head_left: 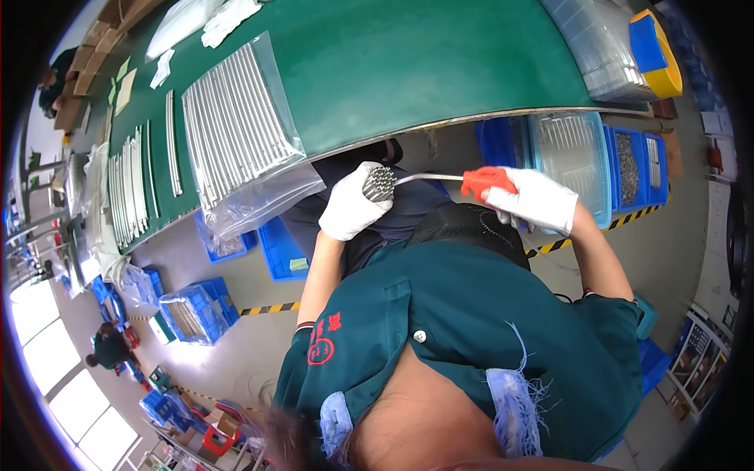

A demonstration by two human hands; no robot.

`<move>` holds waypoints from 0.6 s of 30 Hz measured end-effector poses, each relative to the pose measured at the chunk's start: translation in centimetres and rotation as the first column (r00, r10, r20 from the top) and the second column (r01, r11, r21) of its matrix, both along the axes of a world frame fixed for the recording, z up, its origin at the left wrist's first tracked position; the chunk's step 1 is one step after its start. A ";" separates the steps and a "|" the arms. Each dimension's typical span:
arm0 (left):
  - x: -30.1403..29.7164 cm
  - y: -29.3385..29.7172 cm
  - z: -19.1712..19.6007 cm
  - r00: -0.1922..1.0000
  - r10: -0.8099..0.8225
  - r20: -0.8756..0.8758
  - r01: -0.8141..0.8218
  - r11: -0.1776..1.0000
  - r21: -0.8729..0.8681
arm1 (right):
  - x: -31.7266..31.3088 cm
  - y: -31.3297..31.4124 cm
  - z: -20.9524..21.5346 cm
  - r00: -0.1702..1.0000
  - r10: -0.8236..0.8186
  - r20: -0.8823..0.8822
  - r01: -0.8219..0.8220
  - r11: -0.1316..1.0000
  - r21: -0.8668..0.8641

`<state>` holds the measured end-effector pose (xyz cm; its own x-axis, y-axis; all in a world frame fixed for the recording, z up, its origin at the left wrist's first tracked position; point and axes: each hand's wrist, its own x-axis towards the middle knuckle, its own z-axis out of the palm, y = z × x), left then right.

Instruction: Counting and packing thin metal rods into plastic bags at a workstation.

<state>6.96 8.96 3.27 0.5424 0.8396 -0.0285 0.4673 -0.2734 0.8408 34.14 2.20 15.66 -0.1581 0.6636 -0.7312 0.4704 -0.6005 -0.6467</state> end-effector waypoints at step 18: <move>0.3 0.1 0.3 1.000 0.012 0.026 -0.013 0.999 0.051 | -0.6 0.8 0.1 0.998 0.025 0.061 -0.032 0.994 0.102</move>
<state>7.23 9.05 3.60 0.5321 0.8462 0.0283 0.4490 -0.3103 0.8379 33.50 3.00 15.73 -0.1361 0.7319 -0.6677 0.5261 -0.5177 -0.6747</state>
